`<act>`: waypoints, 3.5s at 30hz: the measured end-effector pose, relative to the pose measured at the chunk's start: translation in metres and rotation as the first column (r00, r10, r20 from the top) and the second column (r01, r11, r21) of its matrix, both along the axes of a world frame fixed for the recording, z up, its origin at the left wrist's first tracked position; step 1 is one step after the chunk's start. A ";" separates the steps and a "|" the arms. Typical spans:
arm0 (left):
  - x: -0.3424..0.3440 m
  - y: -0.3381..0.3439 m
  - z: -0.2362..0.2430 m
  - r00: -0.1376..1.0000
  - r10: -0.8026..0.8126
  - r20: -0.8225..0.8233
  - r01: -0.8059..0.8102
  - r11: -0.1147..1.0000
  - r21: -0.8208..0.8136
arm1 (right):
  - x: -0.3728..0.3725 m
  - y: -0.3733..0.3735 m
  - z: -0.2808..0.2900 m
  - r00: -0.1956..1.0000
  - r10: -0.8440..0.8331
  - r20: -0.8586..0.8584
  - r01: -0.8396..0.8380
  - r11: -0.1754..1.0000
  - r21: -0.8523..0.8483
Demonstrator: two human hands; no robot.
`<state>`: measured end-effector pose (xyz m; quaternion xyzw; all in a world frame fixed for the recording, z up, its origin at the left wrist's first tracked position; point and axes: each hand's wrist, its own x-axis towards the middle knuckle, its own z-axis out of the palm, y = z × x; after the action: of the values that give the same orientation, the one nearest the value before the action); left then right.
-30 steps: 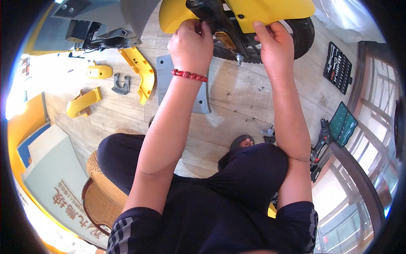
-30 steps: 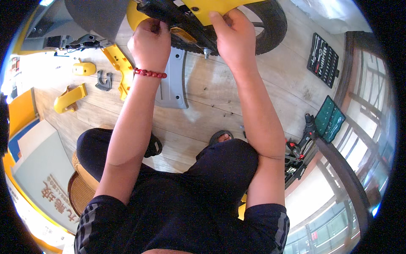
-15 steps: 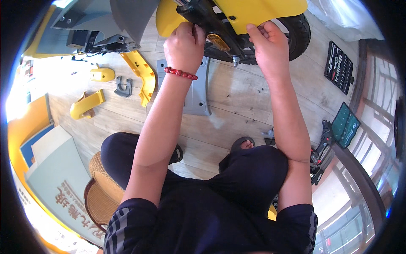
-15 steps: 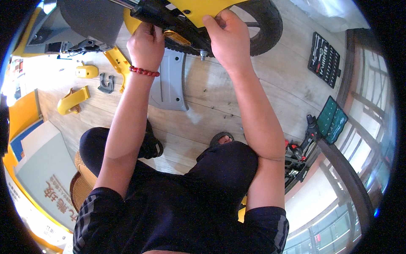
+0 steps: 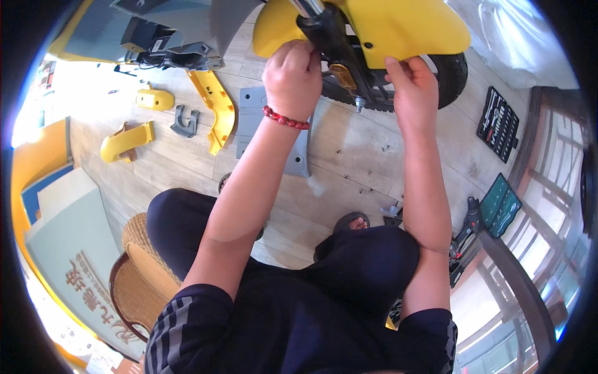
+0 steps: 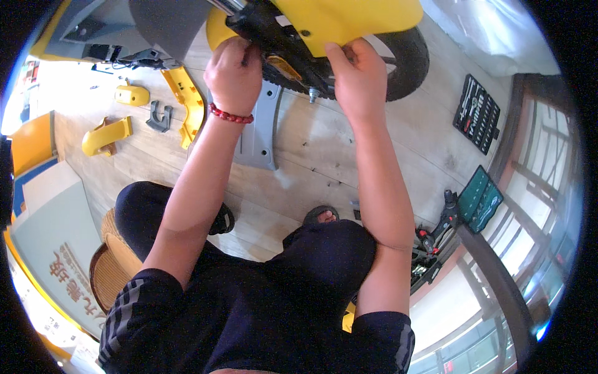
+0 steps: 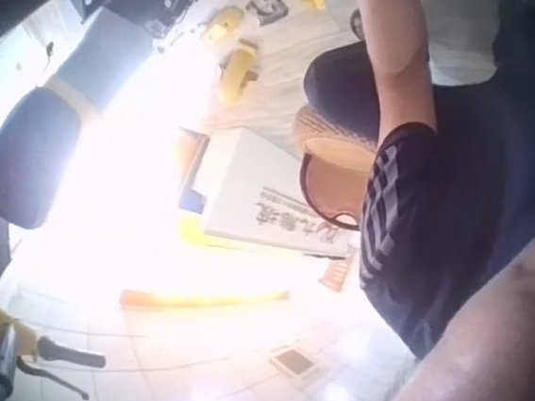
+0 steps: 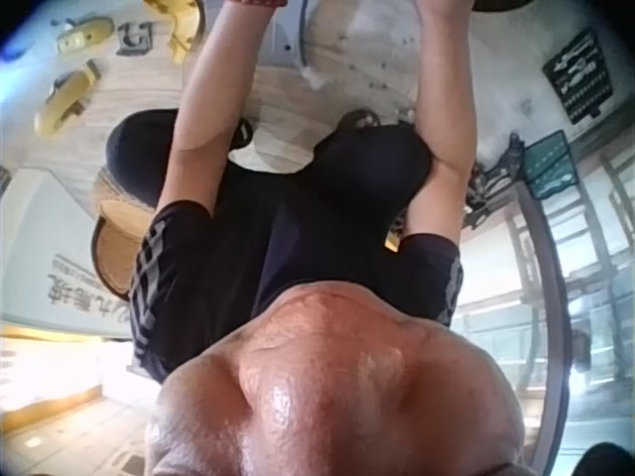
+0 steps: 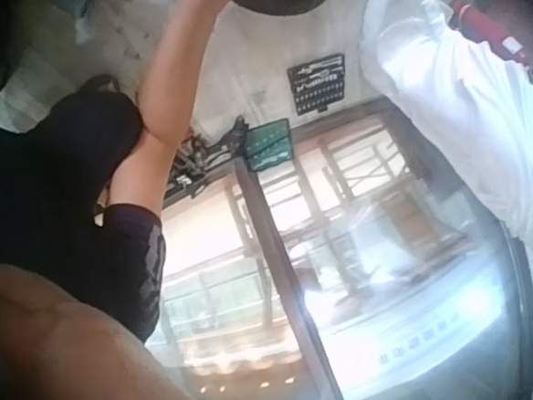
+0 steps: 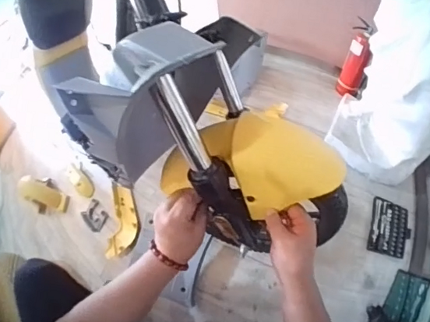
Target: The user is repairing the front fender of a yellow motorcycle.
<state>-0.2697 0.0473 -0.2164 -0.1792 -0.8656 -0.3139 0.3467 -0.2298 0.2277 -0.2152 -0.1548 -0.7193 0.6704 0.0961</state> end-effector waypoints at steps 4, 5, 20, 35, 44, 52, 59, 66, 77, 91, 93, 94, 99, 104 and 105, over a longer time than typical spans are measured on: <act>0.001 0.001 -0.003 1.000 0.003 0.027 -0.005 0.998 0.063 | 0.000 -0.003 0.000 0.997 -0.031 -0.067 0.026 0.997 -0.079; 0.001 0.001 -0.004 0.999 0.015 0.028 -0.017 0.997 0.078 | 0.000 -0.003 0.001 0.997 -0.033 -0.068 0.027 0.996 -0.081; 0.007 0.008 0.000 0.962 -0.002 0.273 -0.094 0.937 0.337 | 0.004 -0.005 0.009 0.999 -0.044 0.019 0.045 0.998 -0.037; 0.008 0.012 -0.005 0.960 0.014 0.279 -0.074 0.976 0.206 | 0.004 -0.003 0.003 1.000 0.002 -0.010 -0.003 0.994 -0.109; 0.010 0.002 -0.011 0.988 0.004 0.153 -0.021 0.993 0.112 | 0.003 -0.006 0.004 1.000 0.005 0.000 -0.004 0.981 -0.194; 0.007 0.003 -0.010 0.977 0.065 0.205 -0.078 0.996 0.054 | 0.003 -0.005 0.004 0.999 0.009 -0.035 -0.016 0.979 -0.205; 0.007 0.003 -0.006 0.972 0.038 0.234 -0.051 0.997 0.050 | 0.002 -0.004 0.002 0.999 0.012 -0.039 -0.019 0.984 -0.179; 0.009 0.005 -0.002 0.965 0.109 0.240 -0.110 0.994 -0.006 | 0.003 -0.006 0.005 0.997 0.001 -0.077 -0.011 0.990 -0.138; 0.011 0.013 -0.001 0.929 0.201 0.310 -0.218 0.976 0.023 | 0.004 -0.005 0.002 0.998 0.013 -0.065 -0.020 0.995 -0.095; 0.011 0.014 -0.002 0.922 0.212 0.323 -0.243 0.968 0.058 | 0.006 -0.004 0.006 0.999 0.024 -0.026 -0.026 0.997 -0.075; 0.011 0.013 -0.002 0.924 0.202 0.326 -0.233 0.971 0.058 | 0.006 -0.003 0.005 0.999 0.032 -0.011 -0.033 0.999 -0.037; 0.011 0.013 -0.002 0.923 0.195 0.331 -0.230 0.971 0.069 | 0.006 -0.003 0.004 0.999 0.029 -0.021 -0.031 0.997 -0.069; 0.010 0.013 -0.001 0.918 0.201 0.342 -0.245 0.966 0.089 | 0.004 -0.003 0.001 0.997 0.027 -0.067 -0.038 0.984 -0.175; 0.010 0.014 -0.002 0.919 0.189 0.346 -0.243 0.963 0.119 | 0.004 -0.002 0.002 0.996 0.037 -0.076 -0.049 0.986 -0.158; 0.010 0.014 -0.003 0.920 0.185 0.347 -0.246 0.960 0.138 | 0.005 -0.002 0.002 0.995 0.039 -0.087 -0.054 0.984 -0.169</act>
<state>-0.2594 0.0611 -0.2189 0.0044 -0.8941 -0.3756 0.2440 -0.2252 0.2252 -0.2131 -0.1176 -0.6579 0.7376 0.0966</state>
